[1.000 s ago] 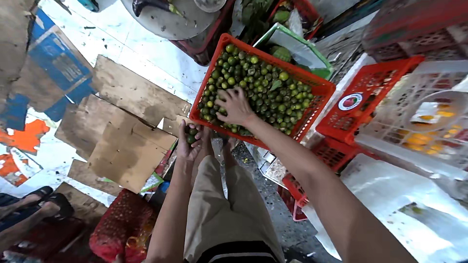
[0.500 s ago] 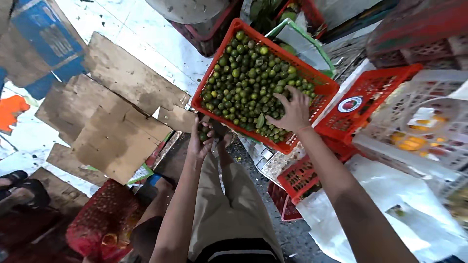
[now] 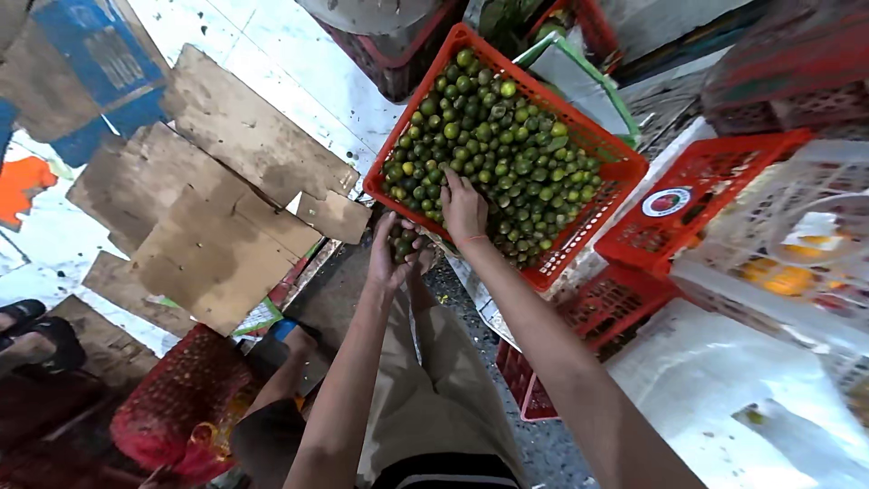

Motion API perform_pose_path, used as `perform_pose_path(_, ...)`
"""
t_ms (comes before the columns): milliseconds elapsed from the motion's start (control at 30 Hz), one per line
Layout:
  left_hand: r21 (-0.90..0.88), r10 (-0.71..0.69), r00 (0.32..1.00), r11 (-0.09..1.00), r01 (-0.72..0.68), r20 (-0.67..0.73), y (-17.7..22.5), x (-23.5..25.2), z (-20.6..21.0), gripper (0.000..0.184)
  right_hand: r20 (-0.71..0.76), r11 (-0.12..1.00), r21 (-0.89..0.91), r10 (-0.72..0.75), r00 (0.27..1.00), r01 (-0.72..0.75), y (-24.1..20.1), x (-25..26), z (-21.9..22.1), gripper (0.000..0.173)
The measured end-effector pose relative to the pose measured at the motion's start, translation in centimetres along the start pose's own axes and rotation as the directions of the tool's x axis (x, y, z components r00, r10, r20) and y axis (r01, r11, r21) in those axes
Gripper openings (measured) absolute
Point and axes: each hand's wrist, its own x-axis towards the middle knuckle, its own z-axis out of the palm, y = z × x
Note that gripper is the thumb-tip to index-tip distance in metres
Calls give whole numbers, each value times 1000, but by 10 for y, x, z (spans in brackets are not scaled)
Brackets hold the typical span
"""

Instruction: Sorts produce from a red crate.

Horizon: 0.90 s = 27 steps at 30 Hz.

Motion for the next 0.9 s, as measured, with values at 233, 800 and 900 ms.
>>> perform_pose_path(233,2,-8,997,1000,7,75,-6,17,-11,51,-69,997,-50,-61,996,57,8,7,5,37)
perform_pose_path(800,210,-8,994,978,-16,113,-11,24,-24,23,139,971,-153,-163,977,184,23,20,-46,32)
perform_pose_path(900,169,-51,995,985,36,85,-5,21,-25,31,257,896,-362,-169,952,257,18,31,-43,38)
